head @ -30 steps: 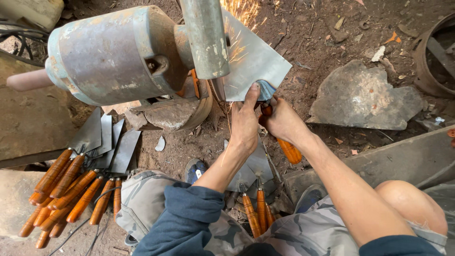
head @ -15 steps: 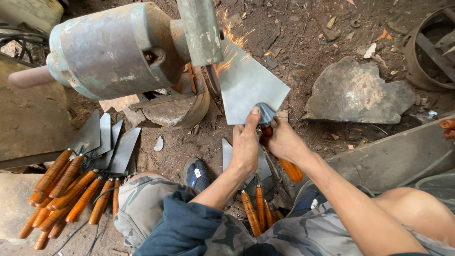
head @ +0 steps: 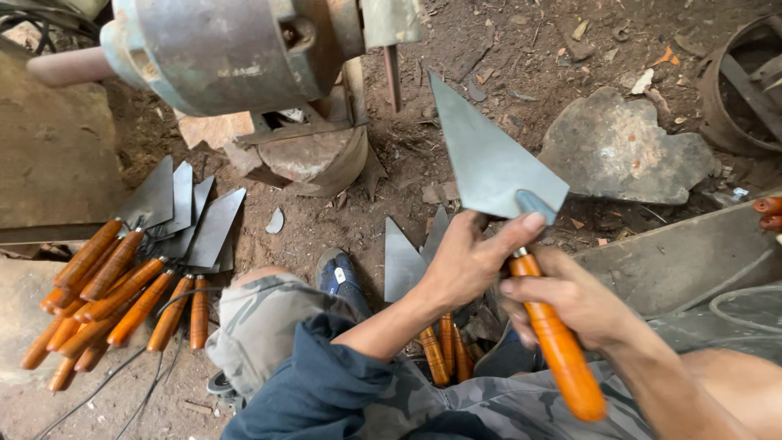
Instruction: The person sharpens the edges of multiple metal trowels using a bench grinder. They hold each trowel by its wooden handle and press the blade against the spinning wheel, generating sparks. Finished trowels are placed on the ground to the left.
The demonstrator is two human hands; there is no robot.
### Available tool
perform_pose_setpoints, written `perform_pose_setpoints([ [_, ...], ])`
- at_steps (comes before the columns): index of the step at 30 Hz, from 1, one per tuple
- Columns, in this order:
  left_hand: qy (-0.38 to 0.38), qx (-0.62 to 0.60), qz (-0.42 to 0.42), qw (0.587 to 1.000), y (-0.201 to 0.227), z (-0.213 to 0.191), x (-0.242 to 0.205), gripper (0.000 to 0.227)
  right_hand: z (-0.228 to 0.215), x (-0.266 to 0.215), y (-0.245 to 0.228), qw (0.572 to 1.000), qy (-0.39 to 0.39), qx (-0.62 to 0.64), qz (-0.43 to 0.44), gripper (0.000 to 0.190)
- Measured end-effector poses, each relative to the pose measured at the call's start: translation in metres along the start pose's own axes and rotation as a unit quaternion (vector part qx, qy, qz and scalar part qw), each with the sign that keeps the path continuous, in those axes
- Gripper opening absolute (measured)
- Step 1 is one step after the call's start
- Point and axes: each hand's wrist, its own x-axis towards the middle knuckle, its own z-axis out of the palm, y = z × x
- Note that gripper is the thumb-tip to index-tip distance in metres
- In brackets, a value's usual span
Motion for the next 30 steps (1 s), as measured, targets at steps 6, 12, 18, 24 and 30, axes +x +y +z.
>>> perform_pose_setpoints([
  [6,0.017,0.001,0.006,1.0,0.028,0.012,-0.001,0.058,0.004,-0.021,-0.013,1.0,0.0,0.01,-0.001,0.023],
  [12,0.02,0.014,0.001,1.0,0.036,0.007,0.001,0.052,0.01,-0.021,-0.023,1.0,-0.008,0.005,0.003,0.029],
  [18,0.015,0.004,0.009,1.0,0.037,0.004,0.004,0.047,0.015,-0.018,-0.03,1.0,-0.001,0.013,0.012,0.027],
  [24,0.036,-0.035,-0.024,0.998,0.017,0.005,0.004,0.051,0.013,0.002,-0.03,0.999,0.047,-0.027,0.004,0.021],
  [30,0.217,-0.134,-0.091,0.963,-0.029,-0.003,0.03,0.061,0.01,0.075,-0.01,0.951,0.154,-0.259,-0.073,0.019],
])
